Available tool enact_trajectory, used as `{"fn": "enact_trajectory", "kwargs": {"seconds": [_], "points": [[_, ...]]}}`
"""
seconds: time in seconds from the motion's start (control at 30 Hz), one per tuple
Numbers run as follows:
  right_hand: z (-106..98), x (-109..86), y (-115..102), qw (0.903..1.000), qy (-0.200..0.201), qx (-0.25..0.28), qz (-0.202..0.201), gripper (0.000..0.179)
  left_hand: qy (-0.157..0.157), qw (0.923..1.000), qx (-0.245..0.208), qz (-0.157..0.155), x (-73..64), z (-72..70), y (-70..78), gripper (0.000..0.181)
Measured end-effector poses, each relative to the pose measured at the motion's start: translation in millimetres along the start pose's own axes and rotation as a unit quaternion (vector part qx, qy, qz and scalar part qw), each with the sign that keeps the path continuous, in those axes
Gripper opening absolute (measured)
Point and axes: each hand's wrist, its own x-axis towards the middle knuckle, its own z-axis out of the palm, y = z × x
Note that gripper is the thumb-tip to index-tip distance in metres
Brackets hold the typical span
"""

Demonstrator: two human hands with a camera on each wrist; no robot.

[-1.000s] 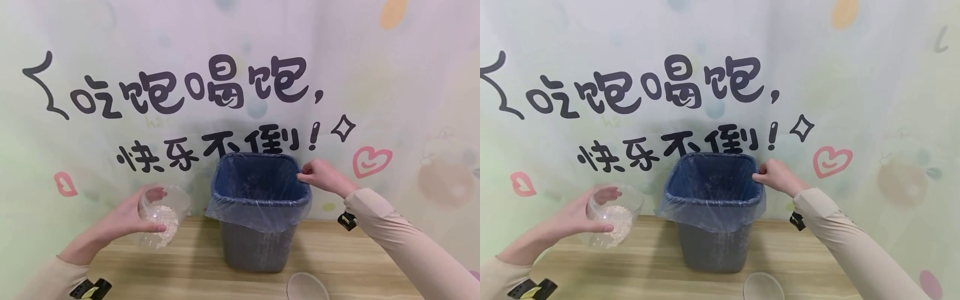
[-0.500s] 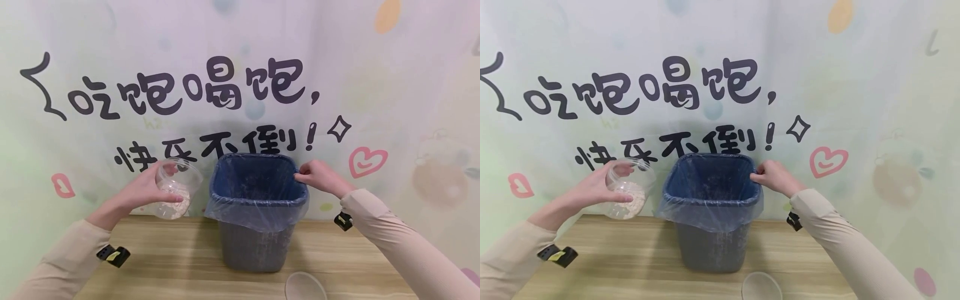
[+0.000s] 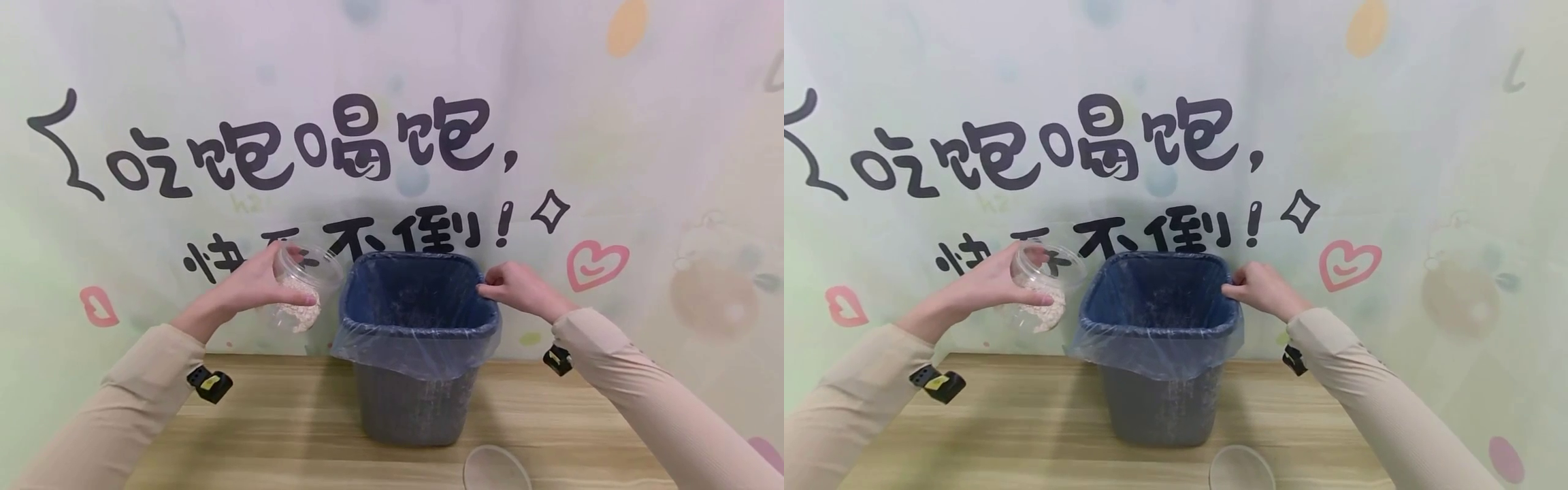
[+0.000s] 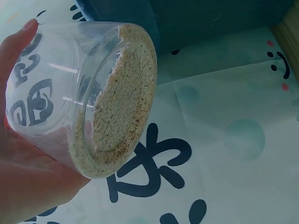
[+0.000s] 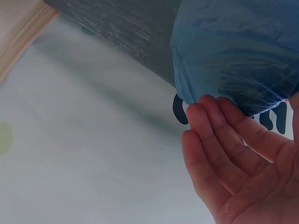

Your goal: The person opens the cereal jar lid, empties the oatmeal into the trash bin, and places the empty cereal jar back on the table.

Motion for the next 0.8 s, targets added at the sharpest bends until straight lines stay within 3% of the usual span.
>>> {"fn": "enact_trajectory", "kwargs": {"seconds": [0.57, 0.8], "points": [[-1.2, 0.2, -3.6, 0.9998, -0.009, -0.017, 0.001, 0.028, -0.017, 0.9992, 0.031, 0.017, 32.8, -4.9, 20.3, 0.090], [-0.7, 0.2, -2.8, 0.9999, 0.000, -0.015, -0.001, 0.030, -0.023, 0.9961, 0.075, 0.040, 43.1, -6.7, 30.2, 0.094]]}}
